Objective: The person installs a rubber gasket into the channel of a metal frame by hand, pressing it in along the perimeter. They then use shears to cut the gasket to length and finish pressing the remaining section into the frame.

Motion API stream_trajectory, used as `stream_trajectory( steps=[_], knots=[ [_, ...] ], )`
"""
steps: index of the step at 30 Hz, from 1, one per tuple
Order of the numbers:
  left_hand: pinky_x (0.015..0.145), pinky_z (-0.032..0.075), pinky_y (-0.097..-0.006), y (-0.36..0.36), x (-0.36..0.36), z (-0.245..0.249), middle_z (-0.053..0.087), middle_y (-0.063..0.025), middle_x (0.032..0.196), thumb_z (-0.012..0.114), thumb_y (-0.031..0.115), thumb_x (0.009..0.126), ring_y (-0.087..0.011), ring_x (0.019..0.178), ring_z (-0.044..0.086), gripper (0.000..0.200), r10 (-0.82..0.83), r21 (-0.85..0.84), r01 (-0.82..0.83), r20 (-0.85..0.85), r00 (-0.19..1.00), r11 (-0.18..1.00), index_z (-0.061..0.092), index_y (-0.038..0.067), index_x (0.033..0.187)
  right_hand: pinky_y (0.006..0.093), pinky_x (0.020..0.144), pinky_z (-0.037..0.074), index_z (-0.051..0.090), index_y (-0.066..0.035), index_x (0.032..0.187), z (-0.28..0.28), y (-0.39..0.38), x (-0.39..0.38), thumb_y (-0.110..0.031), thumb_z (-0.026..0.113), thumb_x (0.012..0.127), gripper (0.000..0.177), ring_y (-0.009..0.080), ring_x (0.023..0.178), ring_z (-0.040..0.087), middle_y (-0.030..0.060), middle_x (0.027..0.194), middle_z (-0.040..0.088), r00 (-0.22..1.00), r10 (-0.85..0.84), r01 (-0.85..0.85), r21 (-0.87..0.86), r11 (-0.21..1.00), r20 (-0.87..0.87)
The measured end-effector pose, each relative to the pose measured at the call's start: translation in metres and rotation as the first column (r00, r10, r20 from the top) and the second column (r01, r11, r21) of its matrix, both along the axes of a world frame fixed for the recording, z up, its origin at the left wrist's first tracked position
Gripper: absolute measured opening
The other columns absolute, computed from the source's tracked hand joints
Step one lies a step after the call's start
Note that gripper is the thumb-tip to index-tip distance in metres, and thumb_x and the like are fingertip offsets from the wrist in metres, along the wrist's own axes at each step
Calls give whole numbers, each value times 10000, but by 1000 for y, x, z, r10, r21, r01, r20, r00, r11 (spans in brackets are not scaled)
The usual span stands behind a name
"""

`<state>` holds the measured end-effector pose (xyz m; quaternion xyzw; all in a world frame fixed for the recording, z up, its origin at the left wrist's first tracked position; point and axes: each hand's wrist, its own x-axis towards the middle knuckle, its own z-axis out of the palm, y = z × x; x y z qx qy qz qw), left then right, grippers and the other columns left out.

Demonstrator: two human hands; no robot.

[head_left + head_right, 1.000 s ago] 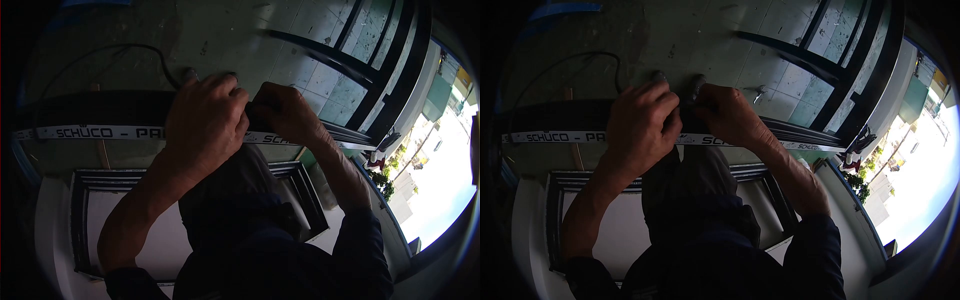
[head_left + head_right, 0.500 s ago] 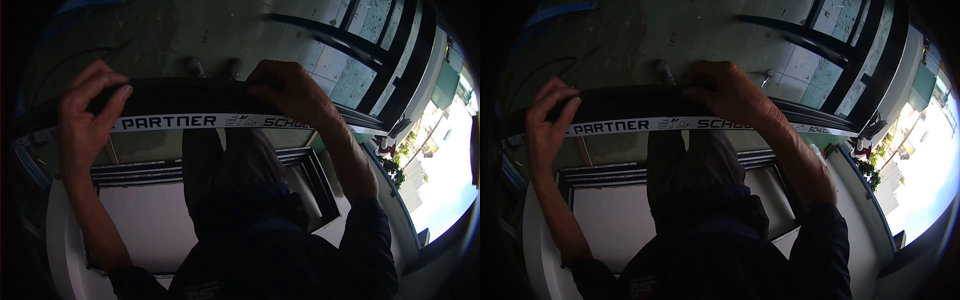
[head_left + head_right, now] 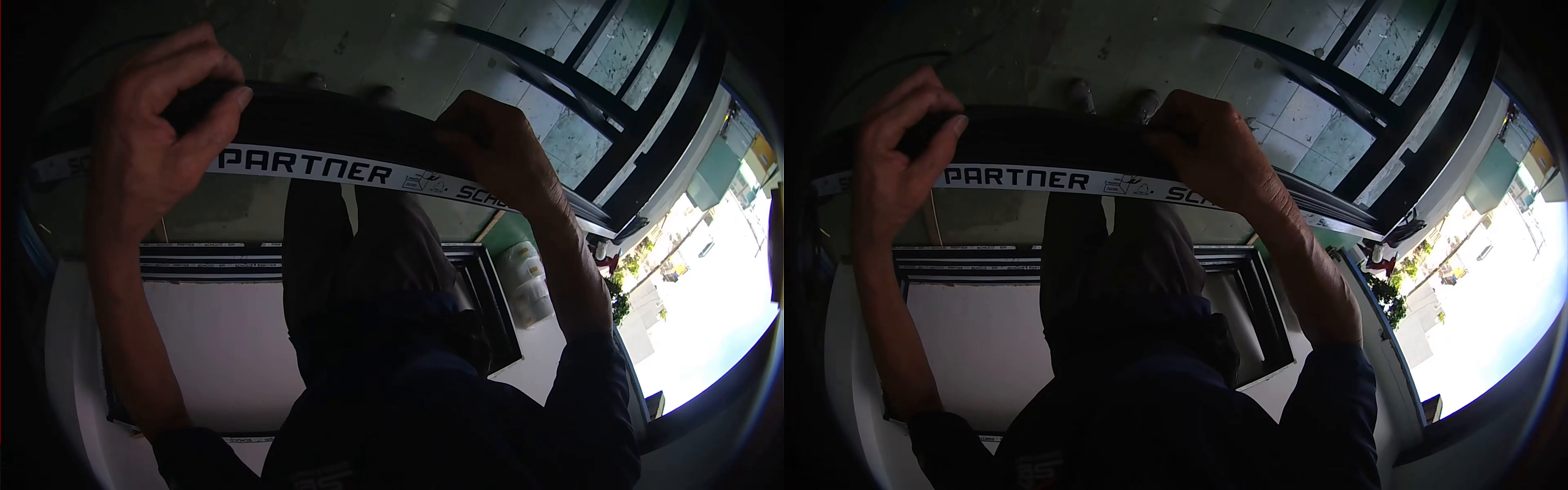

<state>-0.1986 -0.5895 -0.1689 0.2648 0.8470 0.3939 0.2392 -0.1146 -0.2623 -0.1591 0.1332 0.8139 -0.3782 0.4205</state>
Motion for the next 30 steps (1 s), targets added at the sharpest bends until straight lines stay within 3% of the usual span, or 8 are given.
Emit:
stream_trajectory(
  steps=[8,11,14,20,24,30],
  knots=[
    [731,456,-320,3,5,-1,549,-90,835,708,-22,853,-197,762,573,109,43,9,-43,-13,999,999,617,-47,909,355,810,597,712,-1,1020,-3,-4,4,-187,733,945,201,188,903,748,133,939,758,999,-1,2,14,1000,-51],
    [717,455,-324,3,3,1,547,-87,826,705,-26,849,-200,749,570,107,41,31,-41,7,999,999,612,-42,899,362,827,599,710,2,1018,3,-7,-2,-178,735,941,197,197,916,750,144,953,760,1000,7,-6,52,999,-11],
    [704,451,-327,1,2,0,546,-88,819,704,-31,838,-202,740,567,112,27,40,-26,-8,1000,999,602,-41,885,363,835,598,706,4,1019,3,-6,-9,-166,728,942,188,205,922,750,146,950,760,998,-6,7,-17,1000,61],
    [686,447,-339,3,4,0,544,-91,806,714,-28,818,-212,726,568,125,24,20,-24,-13,1000,1000,597,-38,862,359,843,597,705,2,1067,6,-17,-12,-157,711,957,193,211,945,749,145,957,758,997,48,-52,76,996,56],
    [675,451,-354,3,5,-1,546,-93,800,722,-21,810,-227,720,579,127,44,16,-44,-31,999,999,602,-32,851,367,841,592,697,9,1057,2,-16,0,-112,659,978,150,214,953,743,148,967,755,996,-54,51,-58,997,-65],
    [650,441,-371,6,7,-2,522,-98,770,727,-11,801,-249,696,567,129,66,29,-63,-110,992,998,604,-24,836,363,820,584,685,19,1024,3,-24,-8,-119,665,967,151,223,907,744,151,929,750,1000,-2,2,24,1000,-7]
  ],
)
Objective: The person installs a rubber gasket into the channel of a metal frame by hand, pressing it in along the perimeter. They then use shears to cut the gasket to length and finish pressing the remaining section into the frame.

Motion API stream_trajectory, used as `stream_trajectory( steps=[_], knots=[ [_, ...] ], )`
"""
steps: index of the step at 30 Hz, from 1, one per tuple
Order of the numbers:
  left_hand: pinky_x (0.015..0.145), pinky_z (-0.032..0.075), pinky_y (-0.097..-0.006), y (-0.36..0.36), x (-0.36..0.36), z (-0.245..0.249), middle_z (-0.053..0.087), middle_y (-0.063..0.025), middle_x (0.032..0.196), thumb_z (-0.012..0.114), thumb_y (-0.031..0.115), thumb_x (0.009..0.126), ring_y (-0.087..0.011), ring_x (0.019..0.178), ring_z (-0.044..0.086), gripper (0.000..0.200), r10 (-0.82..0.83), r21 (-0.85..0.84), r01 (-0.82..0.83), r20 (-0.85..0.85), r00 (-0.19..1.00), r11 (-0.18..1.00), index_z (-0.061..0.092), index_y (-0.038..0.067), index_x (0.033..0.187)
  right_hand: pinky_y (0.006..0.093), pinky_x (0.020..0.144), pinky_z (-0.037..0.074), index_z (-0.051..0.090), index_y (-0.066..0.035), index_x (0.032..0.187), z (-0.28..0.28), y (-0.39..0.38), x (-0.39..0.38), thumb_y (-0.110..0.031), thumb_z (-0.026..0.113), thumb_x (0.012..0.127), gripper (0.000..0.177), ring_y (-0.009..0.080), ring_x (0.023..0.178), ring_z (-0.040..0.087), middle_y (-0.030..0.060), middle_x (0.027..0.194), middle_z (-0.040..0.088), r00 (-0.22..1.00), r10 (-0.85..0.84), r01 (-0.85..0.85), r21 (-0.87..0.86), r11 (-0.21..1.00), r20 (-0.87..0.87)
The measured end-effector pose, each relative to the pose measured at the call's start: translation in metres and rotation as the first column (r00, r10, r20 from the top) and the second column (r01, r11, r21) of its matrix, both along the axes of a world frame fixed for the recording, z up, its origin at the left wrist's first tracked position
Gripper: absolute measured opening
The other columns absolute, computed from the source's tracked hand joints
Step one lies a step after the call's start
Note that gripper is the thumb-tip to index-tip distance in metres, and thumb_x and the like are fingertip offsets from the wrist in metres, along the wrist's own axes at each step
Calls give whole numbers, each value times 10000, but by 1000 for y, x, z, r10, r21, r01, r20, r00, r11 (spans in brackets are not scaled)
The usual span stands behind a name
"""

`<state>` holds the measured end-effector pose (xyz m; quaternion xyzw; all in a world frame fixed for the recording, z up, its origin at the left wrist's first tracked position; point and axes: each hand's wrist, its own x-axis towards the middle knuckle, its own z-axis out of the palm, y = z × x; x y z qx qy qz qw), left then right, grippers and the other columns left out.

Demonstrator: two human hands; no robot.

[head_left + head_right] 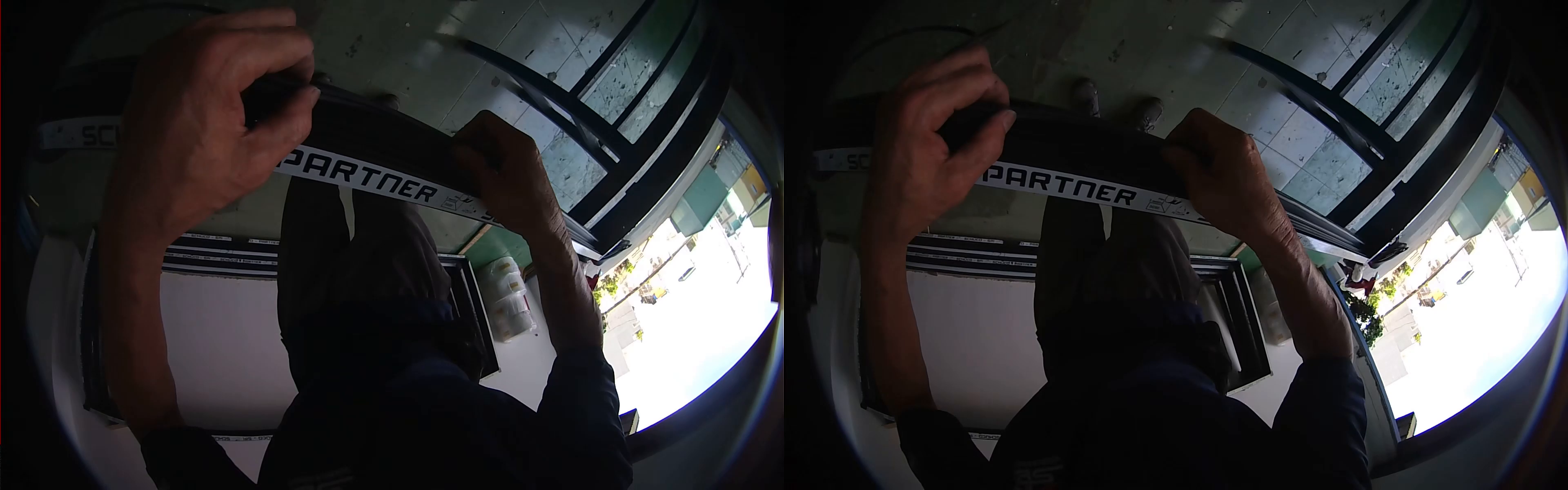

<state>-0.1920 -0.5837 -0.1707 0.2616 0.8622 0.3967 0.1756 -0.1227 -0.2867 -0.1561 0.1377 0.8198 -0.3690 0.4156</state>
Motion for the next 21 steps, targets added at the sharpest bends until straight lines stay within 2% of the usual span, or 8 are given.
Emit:
stream_trajectory(
  steps=[3,6,9,10,13,15,18,21],
  knots=[
    [652,445,-380,0,-1,1,529,-97,771,732,-1,793,-266,692,562,137,7,-20,-7,14,1000,1000,601,-23,824,369,817,584,680,20,1004,1,-1,-5,-122,673,958,150,229,899,745,154,917,747,997,70,-71,39,997,10],
    [656,449,-389,2,0,1,545,-95,776,738,8,782,-274,694,566,144,27,-14,-27,31,999,1000,599,-20,809,370,814,587,680,14,991,0,2,-3,-124,683,952,143,218,890,745,140,898,749,995,77,-76,21,997,-65],
    [645,445,-390,2,1,-1,547,-96,774,745,14,774,-269,696,574,145,25,-4,-25,-2,1000,1000,605,-16,801,369,813,589,684,11,992,-5,4,-5,-127,698,945,146,202,893,743,130,899,754,999,14,-12,-61,998,32],
    [638,444,-387,3,1,-3,549,-94,770,748,14,772,-261,701,582,141,36,23,-35,-41,998,999,614,-13,803,367,816,588,686,9,999,-5,2,-5,-130,704,944,151,197,901,741,129,910,754,999,9,-7,-44,999,45],
    [662,456,-386,3,0,3,557,-92,773,752,16,772,-262,704,585,145,38,-59,-34,78,996,998,612,-13,800,359,821,586,691,7,1014,-2,-4,-7,-137,715,940,163,188,917,736,129,935,755,995,-12,12,0,1000,95],
    [663,460,-387,4,3,0,559,-89,773,754,21,773,-259,698,585,149,37,-36,-36,38,999,999,611,-13,798,354,821,584,689,9,1014,2,-5,-10,-137,714,941,166,190,920,735,134,943,755,994,-21,20,10,1000,107],
    [647,458,-391,2,-2,0,557,-90,769,758,23,773,-255,688,588,152,15,-29,-16,-38,999,999,612,-11,798,349,803,583,684,10,1002,-5,-3,-1,-132,705,945,154,195,889,739,134,908,753,999,-14,11,-69,998,-44],
    [633,463,-395,2,-1,-3,566,-93,774,763,26,773,-258,685,593,150,19,-26,-20,-39,999,999,620,-9,799,355,795,583,684,13,1006,-5,-8,-7,-130,696,949,154,200,873,739,136,897,750,1000,9,-10,-56,998,-14]
  ],
)
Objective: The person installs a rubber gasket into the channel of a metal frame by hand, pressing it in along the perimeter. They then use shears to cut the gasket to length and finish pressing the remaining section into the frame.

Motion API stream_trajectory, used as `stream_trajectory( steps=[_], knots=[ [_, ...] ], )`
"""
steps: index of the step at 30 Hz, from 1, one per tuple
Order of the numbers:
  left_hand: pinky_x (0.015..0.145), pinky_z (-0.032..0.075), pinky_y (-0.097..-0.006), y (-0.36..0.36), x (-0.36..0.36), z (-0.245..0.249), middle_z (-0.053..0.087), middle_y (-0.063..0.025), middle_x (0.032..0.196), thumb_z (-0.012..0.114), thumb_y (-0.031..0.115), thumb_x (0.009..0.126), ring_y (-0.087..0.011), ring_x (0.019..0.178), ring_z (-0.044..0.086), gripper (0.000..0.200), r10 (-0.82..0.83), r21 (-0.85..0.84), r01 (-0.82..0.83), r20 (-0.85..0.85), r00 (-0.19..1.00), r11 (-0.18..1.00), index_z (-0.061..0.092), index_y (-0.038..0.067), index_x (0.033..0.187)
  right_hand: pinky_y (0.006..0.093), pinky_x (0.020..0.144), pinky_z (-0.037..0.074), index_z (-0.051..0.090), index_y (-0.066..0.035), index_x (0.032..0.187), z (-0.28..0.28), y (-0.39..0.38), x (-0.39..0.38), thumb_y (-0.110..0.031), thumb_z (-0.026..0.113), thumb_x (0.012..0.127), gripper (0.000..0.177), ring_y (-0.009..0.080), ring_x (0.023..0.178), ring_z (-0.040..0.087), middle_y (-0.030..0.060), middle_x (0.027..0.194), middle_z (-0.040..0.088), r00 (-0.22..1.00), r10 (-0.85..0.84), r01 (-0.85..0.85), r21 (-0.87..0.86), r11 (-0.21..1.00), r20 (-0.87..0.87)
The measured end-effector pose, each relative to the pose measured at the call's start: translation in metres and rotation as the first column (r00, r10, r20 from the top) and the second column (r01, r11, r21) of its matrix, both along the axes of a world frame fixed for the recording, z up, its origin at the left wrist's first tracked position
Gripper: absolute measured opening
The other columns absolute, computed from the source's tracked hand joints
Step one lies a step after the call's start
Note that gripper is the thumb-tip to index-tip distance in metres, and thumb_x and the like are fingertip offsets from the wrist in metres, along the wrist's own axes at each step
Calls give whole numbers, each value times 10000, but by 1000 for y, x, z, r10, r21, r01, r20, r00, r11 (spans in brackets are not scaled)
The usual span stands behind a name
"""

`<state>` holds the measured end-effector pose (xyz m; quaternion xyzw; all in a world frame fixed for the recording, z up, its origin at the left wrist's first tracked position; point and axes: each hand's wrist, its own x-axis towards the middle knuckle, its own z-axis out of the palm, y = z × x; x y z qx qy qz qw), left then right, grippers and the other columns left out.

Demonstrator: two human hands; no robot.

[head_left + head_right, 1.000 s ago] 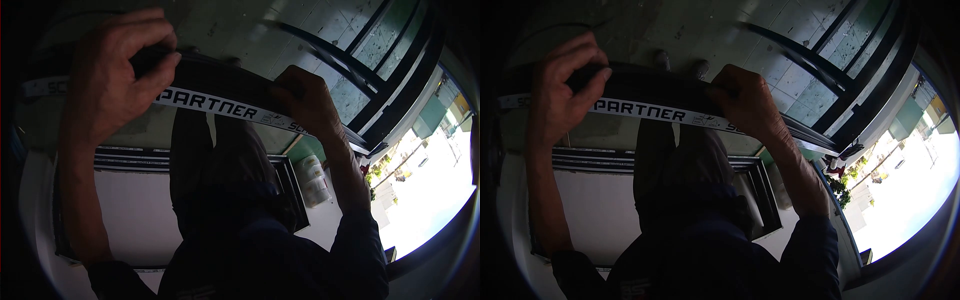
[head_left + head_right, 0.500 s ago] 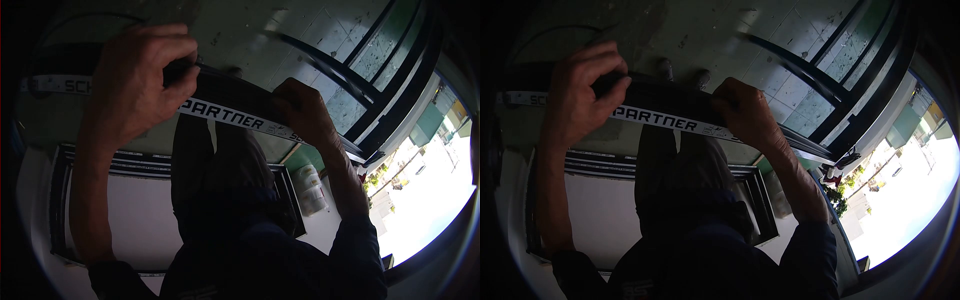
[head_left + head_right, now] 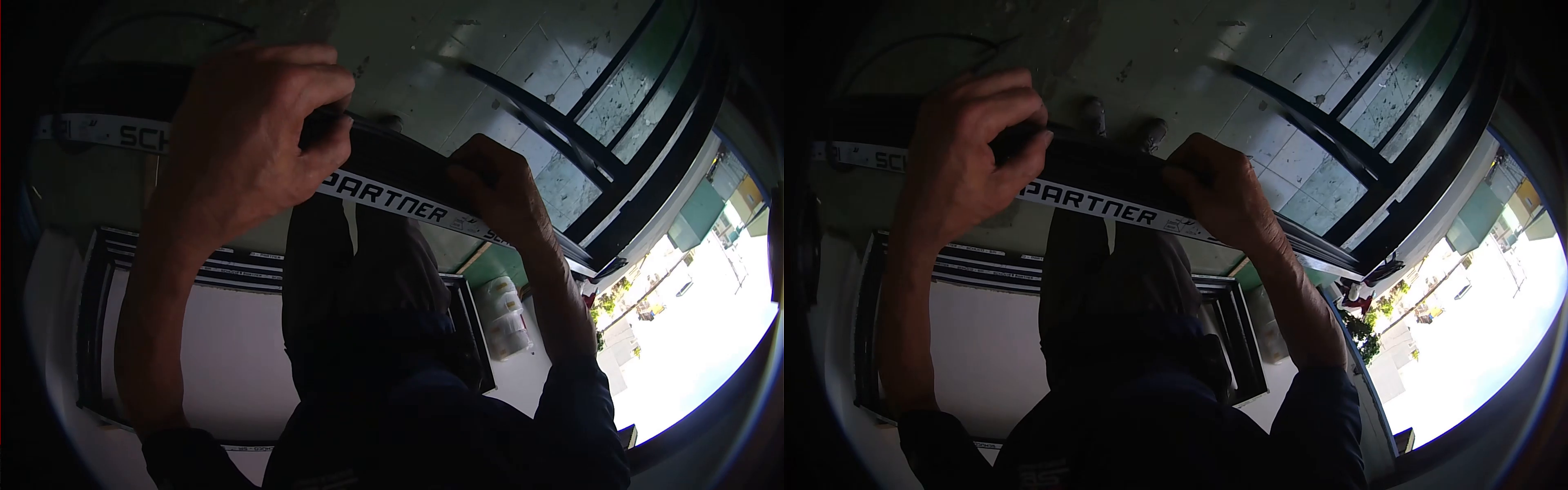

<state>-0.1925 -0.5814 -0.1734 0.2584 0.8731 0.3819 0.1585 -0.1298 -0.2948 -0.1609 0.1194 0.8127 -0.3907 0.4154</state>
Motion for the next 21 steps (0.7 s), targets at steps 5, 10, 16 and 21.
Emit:
stream_trajectory(
  steps=[5,10,16,21],
  knots=[
    [654,477,-406,1,1,0,582,-97,791,765,39,777,-282,696,602,149,20,-18,-20,8,1000,1000,625,-7,800,356,794,580,685,19,1017,3,-7,-2,-131,700,947,165,187,872,729,146,916,742,999,48,-48,84,995,7],
    [666,483,-418,-1,-1,1,591,-91,804,770,61,779,-282,708,614,155,11,-51,-11,-7,1000,999,631,-3,805,360,793,580,682,23,1007,-3,1,-8,-122,699,934,163,211,867,739,164,889,741,998,10,-7,-44,999,54],
    [686,499,-412,1,2,1,607,-89,818,772,66,776,-277,704,614,150,18,-72,-16,38,999,997,647,-5,818,368,810,580,677,20,1021,5,-14,-9,-129,692,938,172,230,890,744,155,922,745,996,75,-78,92,993,38],
    [696,507,-414,0,2,3,609,-91,819,772,77,780,-284,708,617,152,27,-69,-27,-10,1000,997,653,-8,817,369,814,576,674,19,1010,1,-16,-6,-122,682,941,157,235,905,743,159,926,745,999,25,-25,-2,1000,-31]
  ],
)
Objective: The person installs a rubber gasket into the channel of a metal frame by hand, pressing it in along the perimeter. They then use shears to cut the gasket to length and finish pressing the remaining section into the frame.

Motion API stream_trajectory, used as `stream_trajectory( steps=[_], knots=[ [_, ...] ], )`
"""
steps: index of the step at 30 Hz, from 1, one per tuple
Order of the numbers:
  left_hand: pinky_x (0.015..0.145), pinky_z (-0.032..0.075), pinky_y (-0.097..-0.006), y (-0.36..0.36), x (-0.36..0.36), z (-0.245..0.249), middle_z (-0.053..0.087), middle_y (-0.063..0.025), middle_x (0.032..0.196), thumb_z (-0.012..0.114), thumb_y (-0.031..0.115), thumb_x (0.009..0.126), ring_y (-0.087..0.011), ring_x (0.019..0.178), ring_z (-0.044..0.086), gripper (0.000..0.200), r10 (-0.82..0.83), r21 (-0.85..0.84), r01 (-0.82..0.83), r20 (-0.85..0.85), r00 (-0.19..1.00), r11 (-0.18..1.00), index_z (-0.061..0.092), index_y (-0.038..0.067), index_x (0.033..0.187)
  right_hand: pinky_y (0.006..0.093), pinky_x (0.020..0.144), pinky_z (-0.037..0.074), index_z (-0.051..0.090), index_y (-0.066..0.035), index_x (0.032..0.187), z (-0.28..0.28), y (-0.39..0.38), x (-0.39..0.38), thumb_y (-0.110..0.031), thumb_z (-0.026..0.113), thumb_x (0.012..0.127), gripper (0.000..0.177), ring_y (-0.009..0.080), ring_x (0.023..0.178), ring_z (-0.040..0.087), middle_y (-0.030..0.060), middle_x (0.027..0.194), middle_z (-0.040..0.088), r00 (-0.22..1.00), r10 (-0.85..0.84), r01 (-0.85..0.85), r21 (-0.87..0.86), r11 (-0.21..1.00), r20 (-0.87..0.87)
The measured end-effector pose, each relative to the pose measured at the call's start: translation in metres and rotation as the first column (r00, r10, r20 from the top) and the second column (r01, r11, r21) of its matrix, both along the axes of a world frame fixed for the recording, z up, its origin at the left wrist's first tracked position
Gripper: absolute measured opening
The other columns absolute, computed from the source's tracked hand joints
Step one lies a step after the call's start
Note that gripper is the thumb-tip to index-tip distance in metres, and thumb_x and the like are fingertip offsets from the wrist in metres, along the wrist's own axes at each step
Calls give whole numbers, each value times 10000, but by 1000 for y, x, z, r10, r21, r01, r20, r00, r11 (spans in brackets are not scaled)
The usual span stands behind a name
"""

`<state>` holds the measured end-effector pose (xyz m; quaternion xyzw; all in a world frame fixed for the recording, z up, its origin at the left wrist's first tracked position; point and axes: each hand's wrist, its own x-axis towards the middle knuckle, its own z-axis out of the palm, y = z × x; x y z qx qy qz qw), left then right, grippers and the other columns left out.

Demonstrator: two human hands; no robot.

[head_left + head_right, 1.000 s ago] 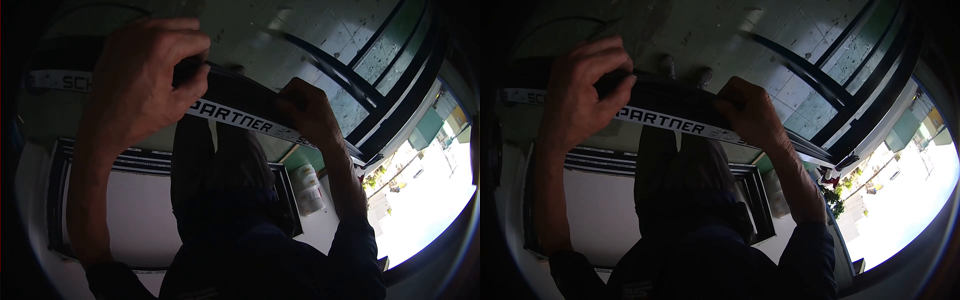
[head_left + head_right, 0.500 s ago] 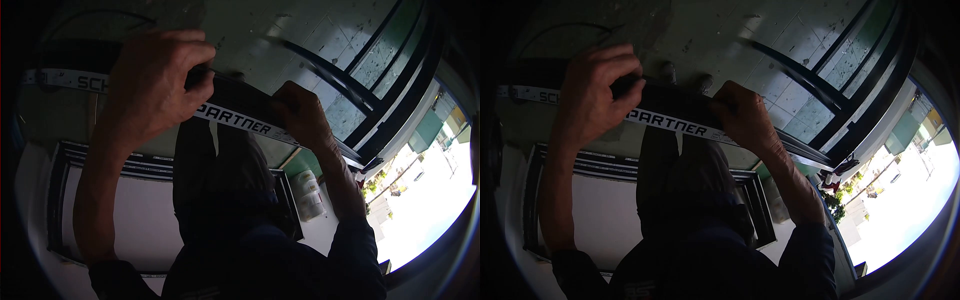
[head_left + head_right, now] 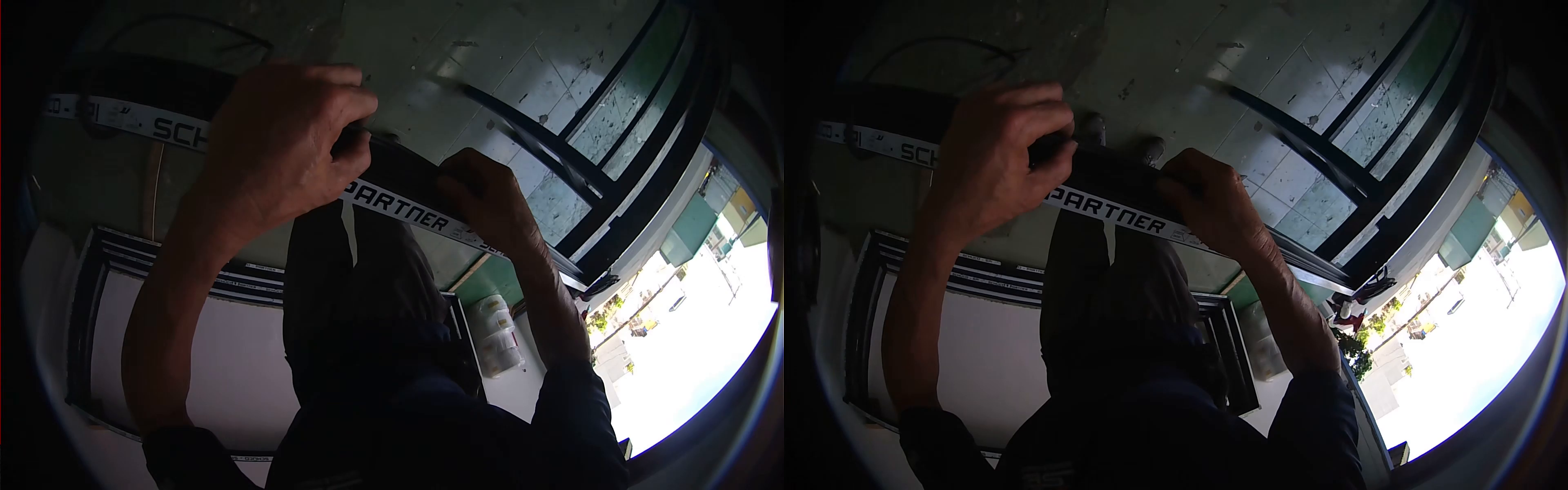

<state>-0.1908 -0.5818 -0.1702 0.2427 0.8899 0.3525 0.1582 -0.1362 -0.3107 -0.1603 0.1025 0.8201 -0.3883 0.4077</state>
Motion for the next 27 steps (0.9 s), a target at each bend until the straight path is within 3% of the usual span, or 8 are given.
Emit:
stream_trajectory(
  steps=[3,6,9,15,18,21,27],
  knots=[
    [689,509,-416,0,2,-5,598,-92,809,774,87,776,-288,714,621,152,13,13,-12,-48,999,1000,657,-2,815,368,857,574,679,21,1031,-3,-1,-6,-131,685,945,176,225,948,736,153,960,747,996,52,-54,27,998,75],
    [689,516,-416,0,2,-4,602,-89,809,772,90,774,-287,723,630,146,19,18,-20,21,1000,1000,656,7,807,371,873,569,679,22,1046,4,-6,-12,-129,677,953,177,208,972,723,144,988,745,986,12,-22,57,998,168],
    [692,523,-417,0,2,-4,604,-88,805,767,89,773,-284,729,636,145,13,12,-13,5,1000,1000,646,12,791,360,850,573,675,23,1044,1,-3,-3,-112,666,960,160,198,930,724,145,958,745,999,8,-8,8,1000,42],
    [706,530,-419,2,3,-4,609,-87,810,762,88,777,-286,747,647,144,31,13,-31,13,999,999,640,12,782,348,828,583,672,25,1035,-1,-10,-8,-78,656,959,129,201,898,736,133,913,745,998,22,-24,39,999,62],
    [709,532,-418,1,3,-4,610,-89,810,762,92,781,-286,754,652,141,29,-6,-29,2,1000,1000,645,13,783,352,811,580,671,27,1023,0,-13,-7,-79,661,957,126,191,898,731,134,909,741,997,79,-78,62,995,-17],
    [709,532,-417,2,1,-2,612,-87,809,763,100,785,-283,750,653,143,14,-8,-14,15,1000,1000,653,10,788,347,794,579,666,34,1002,-3,-8,-10,-79,675,947,126,181,881,728,150,899,739,998,65,-66,-26,997,-24],
    [707,535,-417,2,1,-1,616,-75,804,766,95,782,-275,743,654,131,17,-35,-14,65,998,999,663,16,796,353,812,586,679,23,1039,-2,-20,-24,-84,690,943,144,182,914,731,136,922,749,990,78,-77,-21,997,118]
  ],
)
